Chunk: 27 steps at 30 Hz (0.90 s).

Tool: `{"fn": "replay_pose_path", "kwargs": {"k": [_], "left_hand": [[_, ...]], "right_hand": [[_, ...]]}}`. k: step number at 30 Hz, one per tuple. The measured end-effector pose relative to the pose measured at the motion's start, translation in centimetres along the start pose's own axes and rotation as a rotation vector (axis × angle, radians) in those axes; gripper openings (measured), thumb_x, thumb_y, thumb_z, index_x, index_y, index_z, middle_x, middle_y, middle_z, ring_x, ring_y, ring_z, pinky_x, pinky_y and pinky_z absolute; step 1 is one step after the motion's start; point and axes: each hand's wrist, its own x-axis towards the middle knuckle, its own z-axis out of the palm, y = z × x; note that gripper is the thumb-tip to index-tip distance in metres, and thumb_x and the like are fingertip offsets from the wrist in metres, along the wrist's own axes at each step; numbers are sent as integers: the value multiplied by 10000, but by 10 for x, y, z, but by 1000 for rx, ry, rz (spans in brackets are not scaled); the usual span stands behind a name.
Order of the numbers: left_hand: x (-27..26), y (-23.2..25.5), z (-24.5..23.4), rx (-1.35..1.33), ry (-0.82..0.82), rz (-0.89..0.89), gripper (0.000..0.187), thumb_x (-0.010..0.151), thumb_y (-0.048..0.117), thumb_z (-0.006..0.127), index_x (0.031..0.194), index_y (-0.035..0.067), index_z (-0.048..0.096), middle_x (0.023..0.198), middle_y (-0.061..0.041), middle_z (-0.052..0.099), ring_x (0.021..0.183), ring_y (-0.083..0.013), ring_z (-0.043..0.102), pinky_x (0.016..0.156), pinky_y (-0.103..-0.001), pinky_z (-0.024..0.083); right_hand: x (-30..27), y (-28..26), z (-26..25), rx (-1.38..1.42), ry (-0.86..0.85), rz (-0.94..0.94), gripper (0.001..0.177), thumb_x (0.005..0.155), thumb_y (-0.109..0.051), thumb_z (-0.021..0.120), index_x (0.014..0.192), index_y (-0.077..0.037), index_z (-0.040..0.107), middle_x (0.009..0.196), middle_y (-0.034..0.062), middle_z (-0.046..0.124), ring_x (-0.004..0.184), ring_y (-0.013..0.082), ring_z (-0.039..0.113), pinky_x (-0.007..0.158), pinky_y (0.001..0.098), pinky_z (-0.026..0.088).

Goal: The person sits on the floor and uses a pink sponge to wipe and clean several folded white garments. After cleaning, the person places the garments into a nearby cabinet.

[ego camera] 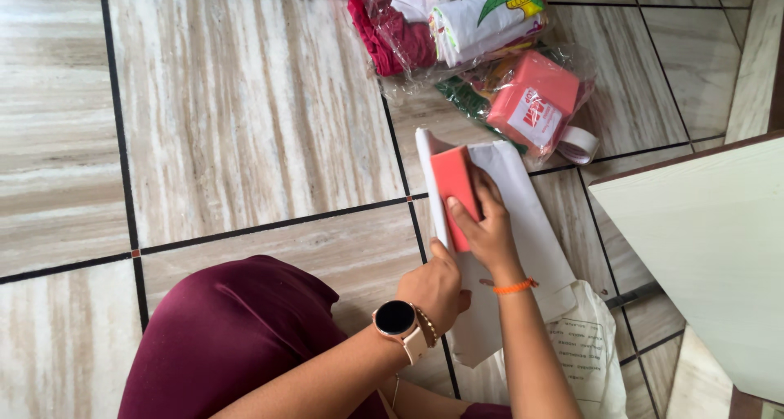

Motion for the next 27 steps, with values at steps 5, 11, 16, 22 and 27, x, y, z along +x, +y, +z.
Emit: {"fn": "replay_pose_path", "kwargs": {"k": [5,11,16,22,27], "left_hand": [[2,1,-4,41,-163,-99,903,888,222,737,1395,-300,202,794,-245,689,742,-373,723,645,-436,586],[7,8,-13,70,-211,-115,931,905,222,713,1432,-296,148,800,-237,688,731,-366,724,640,-428,587],[7,8,-12,88,-221,-101,936,919,226,701,1450,-289,129,799,-240,687,731,-358,727,635,-424,594],[10,6,-11,117,-190,-71,961,910,256,720,1440,-288,132,815,-248,685,751,-357,724,637,-418,587],[8,8,-10,181,-211,-64,925,938,257,691,1450,-283,143,807,-230,696,751,-343,734,638,-409,592]], "right_hand": [[7,81,-17,-818,-61,308,732,863,-351,751,1534,-377,461,1576,82,423,1366,371,460,1042,558,421],[-29,140,-82,-960,-6,448,732,844,-512,702,1529,-435,454,1605,90,365,1445,396,385,1062,661,367],[-88,113,-120,-962,-179,704,765,784,-530,724,1500,-502,454,1623,57,334,1422,393,400,1098,653,355],[-115,35,-144,-1112,-460,1026,699,841,-539,697,1497,-527,457,1639,-9,352,1448,379,409,1107,687,364],[-136,1,-173,-1002,-503,951,689,838,-495,742,1475,-459,481,1637,-24,369,1451,344,434,1164,609,372]]}}
